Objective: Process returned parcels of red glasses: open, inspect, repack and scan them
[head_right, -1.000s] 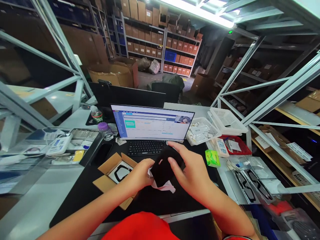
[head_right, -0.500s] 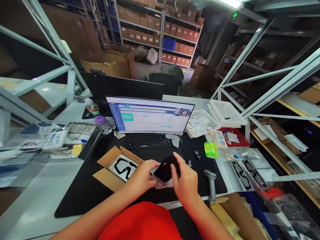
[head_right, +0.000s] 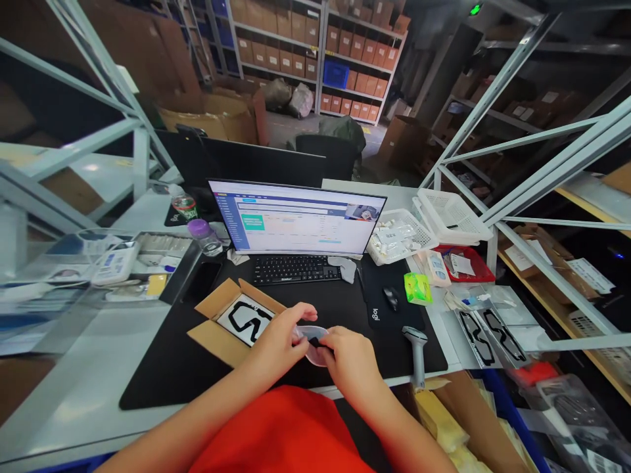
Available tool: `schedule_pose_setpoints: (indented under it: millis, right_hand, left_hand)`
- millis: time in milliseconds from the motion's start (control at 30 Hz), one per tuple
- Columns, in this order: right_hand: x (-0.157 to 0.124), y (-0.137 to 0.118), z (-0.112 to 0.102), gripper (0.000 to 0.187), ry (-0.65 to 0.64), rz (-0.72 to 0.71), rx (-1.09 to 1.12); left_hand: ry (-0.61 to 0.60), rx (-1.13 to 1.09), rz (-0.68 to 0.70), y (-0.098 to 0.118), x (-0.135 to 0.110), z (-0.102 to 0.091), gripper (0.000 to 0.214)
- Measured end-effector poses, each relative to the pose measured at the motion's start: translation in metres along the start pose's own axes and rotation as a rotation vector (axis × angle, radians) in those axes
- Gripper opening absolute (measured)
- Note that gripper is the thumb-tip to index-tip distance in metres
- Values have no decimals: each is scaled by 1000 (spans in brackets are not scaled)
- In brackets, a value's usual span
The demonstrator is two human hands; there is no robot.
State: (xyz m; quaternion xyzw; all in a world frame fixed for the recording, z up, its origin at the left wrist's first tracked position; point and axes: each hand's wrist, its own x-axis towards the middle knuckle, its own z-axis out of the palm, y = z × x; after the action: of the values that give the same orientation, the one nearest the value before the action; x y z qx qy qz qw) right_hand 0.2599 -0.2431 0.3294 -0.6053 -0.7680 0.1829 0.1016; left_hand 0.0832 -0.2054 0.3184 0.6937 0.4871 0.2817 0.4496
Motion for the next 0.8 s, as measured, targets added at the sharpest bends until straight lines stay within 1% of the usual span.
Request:
schedule_pose_setpoints:
  millis: [33,100,167,200,233,267,367,400,433,500,567,633,700,767,800]
  right_hand:
    - [1,0,-2,18,-52,14,-1]
    - [1,1,-9,19,-86,-11,16]
    - [0,5,-21,20,-82,-63,79]
    - [-2,8,-28,20,-83,-81,116]
    - [-4,11,-36,20,-91,-92,151]
    - [-6,13,-44,20,-102,-98,180]
    - [-12,14,-61,17,-160,-109,213]
    - [-13,14,-63,16,-160,-96,182]
    - [-14,13,-64,16,-137,-63,130]
    - [-14,12,-60,18,-43,35,17]
    - [-13,12,-54,18,25,79,1]
    - [-13,13,-50,18,28,1,117]
    - [-13,13,-52,18,-18,-121,234]
    - [-13,14,-58,19,-109,-218,272]
    - [-14,15,-62,20,-179,-265,268]
  left_hand:
    - [12,-55,-24,-1,-1,0,53]
    - [34,-183,-50,-7,-3,-3,59]
    - [41,-300,-4,-15,-4,-10,79]
    - [26,-329,35,-18,-4,-14,85]
    - [-1,-331,72,-21,-3,-19,83]
    - [-36,-308,98,-23,-3,-22,73]
    - [-122,-187,108,-22,-3,-24,27]
    - [-129,-164,107,-20,-3,-21,21]
    - [-125,-157,103,-19,-4,-17,24]
    - [-93,-182,86,-18,-7,-8,32]
    - [-58,-238,55,-22,-9,0,36]
    - [-32,-302,32,-28,-13,7,37]
    - [-9,-349,19,-32,-16,11,36]
    - [13,-373,11,-33,-19,13,34]
    - [27,-379,8,-31,-21,13,32]
